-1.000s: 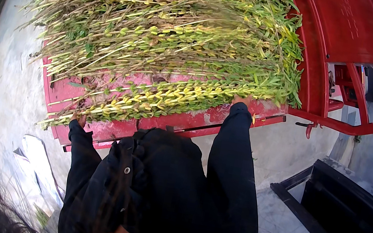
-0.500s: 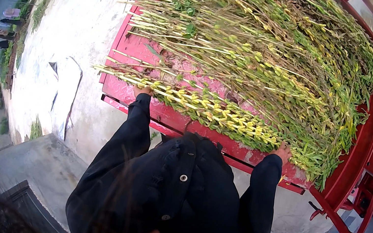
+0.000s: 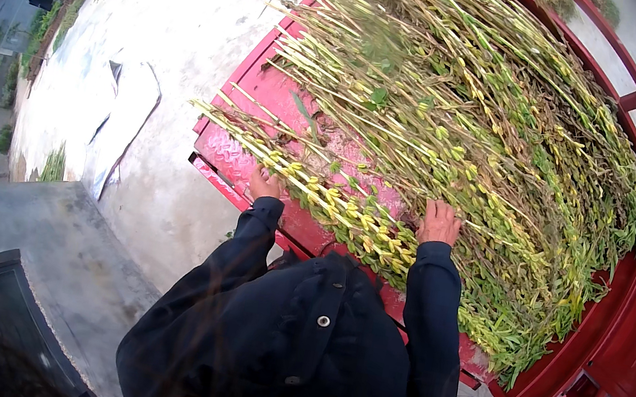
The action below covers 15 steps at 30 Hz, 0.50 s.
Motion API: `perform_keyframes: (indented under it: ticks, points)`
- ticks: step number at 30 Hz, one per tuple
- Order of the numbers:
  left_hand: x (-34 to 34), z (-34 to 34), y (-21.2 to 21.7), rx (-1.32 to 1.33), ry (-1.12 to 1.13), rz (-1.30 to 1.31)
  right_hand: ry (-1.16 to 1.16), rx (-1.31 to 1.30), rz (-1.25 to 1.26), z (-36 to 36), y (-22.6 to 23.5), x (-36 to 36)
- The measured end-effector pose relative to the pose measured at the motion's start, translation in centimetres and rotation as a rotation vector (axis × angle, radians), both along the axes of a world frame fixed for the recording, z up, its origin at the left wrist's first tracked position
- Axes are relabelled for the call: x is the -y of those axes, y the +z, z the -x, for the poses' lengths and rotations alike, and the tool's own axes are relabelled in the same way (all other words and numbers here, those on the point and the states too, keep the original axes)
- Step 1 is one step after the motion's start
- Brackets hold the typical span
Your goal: The person uses scissors to cut a piece of brown material, then places the scissors on a red three-wheeled vehicle. They proceed to sort through a large pile of green plant stalks on the vehicle bed, picking up individual stalks and arranging them by hand.
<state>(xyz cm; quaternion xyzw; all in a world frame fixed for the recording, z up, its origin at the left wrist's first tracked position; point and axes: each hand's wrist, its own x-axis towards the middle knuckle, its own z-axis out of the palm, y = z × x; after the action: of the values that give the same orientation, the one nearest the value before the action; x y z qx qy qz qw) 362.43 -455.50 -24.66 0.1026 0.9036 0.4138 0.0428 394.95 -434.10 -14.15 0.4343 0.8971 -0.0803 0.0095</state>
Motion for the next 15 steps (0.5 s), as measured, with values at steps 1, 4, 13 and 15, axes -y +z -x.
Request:
perform_keyframes:
  ticks: [1,4,13,15]
  points:
    - [-0.1,0.2,-0.1,0.002,0.012,-0.039,0.049,0.121,0.000,1.3,-1.4,-0.5]
    - [-2.2,0.1,1.2,-0.037,-0.115,0.001,-0.043,0.356,0.017,3.0,-4.9,-2.3]
    - [-10.3,-2.1,2.7,1.410,-0.072,-0.683,-0.096,0.050,-0.104,0.9,-1.4,-3.2]
    - [-12.4,-2.7,4.2,1.472,-0.252,-0.931,-0.036,-0.001,-0.140,-0.3,-0.6,-2.0]
